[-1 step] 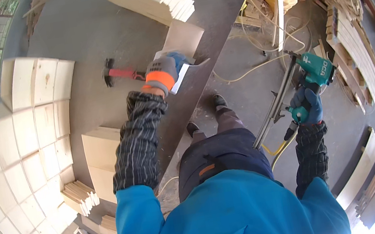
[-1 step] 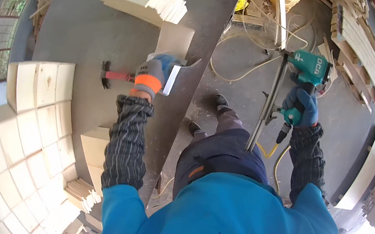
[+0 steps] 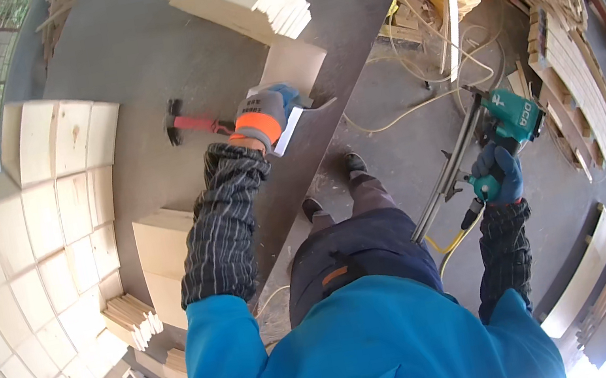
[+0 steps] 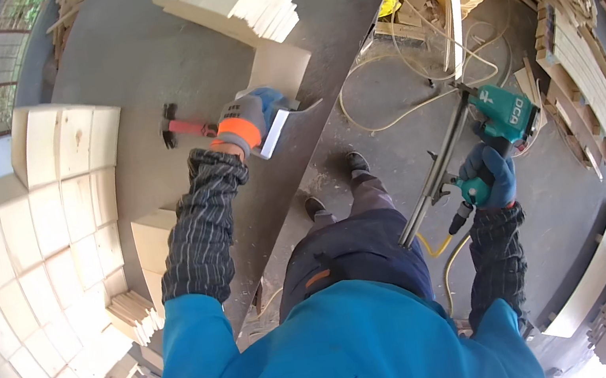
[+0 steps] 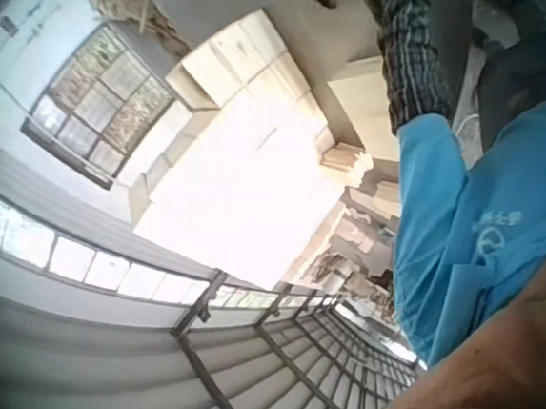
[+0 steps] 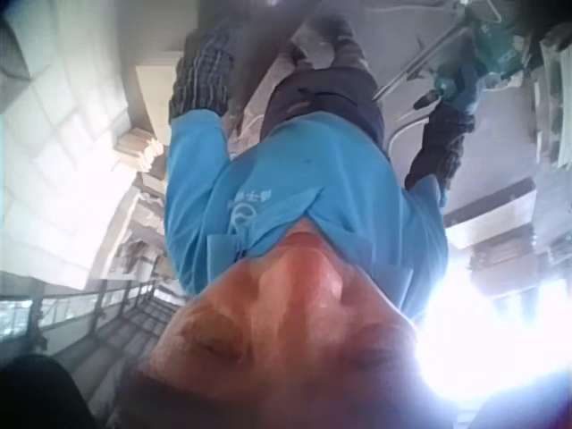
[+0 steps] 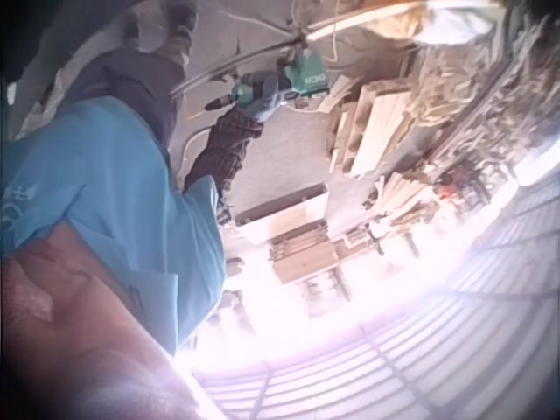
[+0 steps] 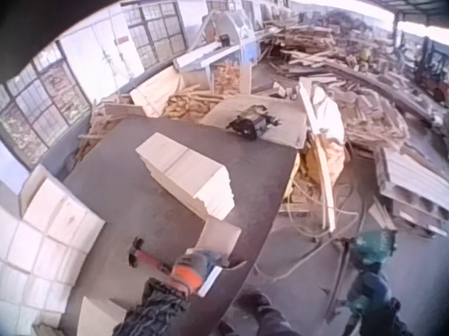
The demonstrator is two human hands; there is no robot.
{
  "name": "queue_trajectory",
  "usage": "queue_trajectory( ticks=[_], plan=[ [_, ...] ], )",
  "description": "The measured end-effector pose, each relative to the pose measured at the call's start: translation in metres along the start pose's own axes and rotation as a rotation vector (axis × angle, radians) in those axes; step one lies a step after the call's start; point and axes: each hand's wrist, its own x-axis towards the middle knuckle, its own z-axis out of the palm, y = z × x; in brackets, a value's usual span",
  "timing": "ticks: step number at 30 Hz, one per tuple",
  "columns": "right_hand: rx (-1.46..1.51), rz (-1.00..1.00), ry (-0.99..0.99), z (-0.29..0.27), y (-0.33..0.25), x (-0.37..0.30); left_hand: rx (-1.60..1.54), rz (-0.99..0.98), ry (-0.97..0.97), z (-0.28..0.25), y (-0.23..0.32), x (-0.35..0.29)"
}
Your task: Assembling wooden boxes using a pneumatic nail gun.
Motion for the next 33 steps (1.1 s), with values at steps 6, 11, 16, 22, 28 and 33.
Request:
queue_trajectory(
  ticks=[6, 11, 16, 22, 28, 33],
  plan=[
    [-0.009, 0.043, 0.159, -0.092, 0.002, 0.005, -0.251, -0.210, -0.207, 0.036, -0.028, 0.049],
    [-0.047, 0.062, 0.337, -0.110, 0.000, 0.005, -0.277, -0.284, -0.330, 0.056, -0.044, 0.061],
    [-0.060, 0.050, 0.307, -0.123, 0.002, 0.003, -0.123, -0.244, -0.325, 0.054, -0.057, 0.060],
    [-0.042, 0.045, 0.288, -0.127, -0.003, -0.006, 0.123, 0.022, -0.304, 0.058, -0.052, 0.072],
    [-0.273, 0.013, 0.165, -0.048, 0.018, 0.038, -0.210, -0.316, -0.093, 0.009, -0.168, -0.009],
    [-0.190, -0.085, 0.429, -0.027, -0.048, -0.010, -0.379, -0.102, 0.079, 0.018, -0.052, 0.044]
  ],
)
